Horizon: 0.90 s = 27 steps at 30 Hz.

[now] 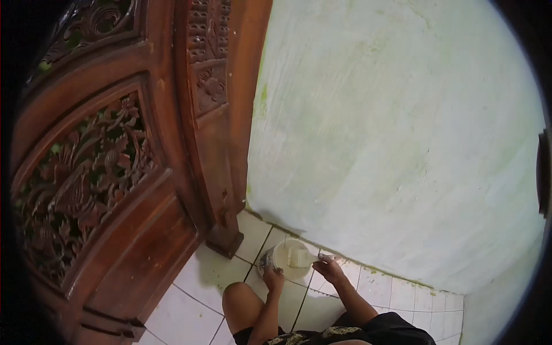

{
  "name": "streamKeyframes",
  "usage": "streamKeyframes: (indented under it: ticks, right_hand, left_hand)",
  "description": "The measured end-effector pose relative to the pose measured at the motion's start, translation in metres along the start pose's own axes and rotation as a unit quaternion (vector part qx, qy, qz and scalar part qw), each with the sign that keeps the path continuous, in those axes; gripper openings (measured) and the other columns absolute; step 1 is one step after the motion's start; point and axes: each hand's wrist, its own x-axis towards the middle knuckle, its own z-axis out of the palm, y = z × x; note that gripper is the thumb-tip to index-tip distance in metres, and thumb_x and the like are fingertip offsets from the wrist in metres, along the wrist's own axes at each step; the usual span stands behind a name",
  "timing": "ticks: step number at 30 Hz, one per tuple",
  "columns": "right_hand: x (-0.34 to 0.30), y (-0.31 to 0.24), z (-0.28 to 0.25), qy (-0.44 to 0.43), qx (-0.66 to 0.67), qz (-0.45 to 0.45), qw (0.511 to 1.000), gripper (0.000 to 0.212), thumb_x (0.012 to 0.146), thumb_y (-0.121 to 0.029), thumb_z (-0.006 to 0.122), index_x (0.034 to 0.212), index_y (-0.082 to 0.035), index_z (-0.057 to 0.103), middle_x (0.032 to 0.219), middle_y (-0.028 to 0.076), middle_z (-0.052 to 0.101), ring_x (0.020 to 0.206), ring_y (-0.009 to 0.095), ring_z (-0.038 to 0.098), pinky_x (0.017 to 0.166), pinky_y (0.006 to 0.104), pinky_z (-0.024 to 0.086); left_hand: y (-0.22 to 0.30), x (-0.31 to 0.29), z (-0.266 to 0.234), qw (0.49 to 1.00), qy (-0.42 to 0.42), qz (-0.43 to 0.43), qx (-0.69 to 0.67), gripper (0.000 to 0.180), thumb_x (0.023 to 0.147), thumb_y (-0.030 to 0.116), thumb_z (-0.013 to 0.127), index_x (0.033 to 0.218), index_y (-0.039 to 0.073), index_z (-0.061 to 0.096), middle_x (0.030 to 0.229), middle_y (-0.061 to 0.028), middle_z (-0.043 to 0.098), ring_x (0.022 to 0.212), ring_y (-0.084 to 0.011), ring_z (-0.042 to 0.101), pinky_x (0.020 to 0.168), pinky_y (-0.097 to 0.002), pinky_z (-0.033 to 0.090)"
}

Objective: The person paints a wall by repeatedly dipping a paintbrush into a paint bucket and applying the paint onto the wall.

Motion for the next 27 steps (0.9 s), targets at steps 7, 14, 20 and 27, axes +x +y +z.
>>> streamKeyframes:
  ticks: [7, 14, 20, 27]
  right_hand:
    - [0.038, 0.004, 0.022, -0.036, 0.002, -0.031, 0.999, 0.024, 0.083, -0.013, 0.051, 0.103, 0.0, 0.05, 0.103, 0.013, 0.055, 0.098, 0.024, 0.053, 0.094, 0.0355, 0.04]
    - [0.051, 0.019, 0.035, -0.088, -0.012, -0.094, 0.992, 0.028, 0.081, -0.013, 0.057, 0.102, 0.004, 0.05, 0.097, 0.012, 0.056, 0.088, 0.021, 0.055, 0.084, 0.0336, 0.045]
    - [0.027, -0.027, 0.072, -0.084, 0.109, 0.027, 0.99, 0.019, 0.082, -0.007, 0.053, 0.1, -0.002, 0.05, 0.094, 0.01, 0.057, 0.091, 0.023, 0.055, 0.09, 0.0342, 0.044]
    - [0.016, -0.127, 0.123, -0.2, 0.122, -0.029, 0.972, 0.018, 0.083, -0.007, 0.051, 0.1, -0.003, 0.052, 0.087, 0.01, 0.06, 0.083, 0.022, 0.061, 0.079, 0.0345, 0.052]
  left_hand:
    - [-0.026, 0.045, -0.028, 0.997, -0.033, -0.058, -0.028, 0.022, 0.068, 0.009, 0.063, 0.084, -0.004, 0.056, 0.074, -0.0202, 0.059, 0.067, -0.0347, 0.058, 0.062, -0.0398, 0.046]
    - [-0.04, 0.049, -0.046, 0.994, -0.019, -0.103, -0.03, 0.028, 0.076, 0.023, 0.059, 0.086, -0.003, 0.056, 0.081, -0.0198, 0.06, 0.074, -0.0324, 0.059, 0.067, -0.0398, 0.044]
    - [0.016, 0.042, -0.111, 0.989, -0.075, -0.09, 0.088, 0.048, 0.083, 0.042, 0.049, 0.091, -0.005, 0.053, 0.084, -0.0205, 0.059, 0.08, -0.0334, 0.057, 0.07, -0.039, 0.043]
    - [0.065, -0.014, -0.222, 0.981, 0.045, -0.059, 0.18, 0.027, 0.078, 0.02, 0.058, 0.096, 0.001, 0.054, 0.088, -0.0213, 0.058, 0.085, -0.0345, 0.055, 0.074, -0.0398, 0.044]
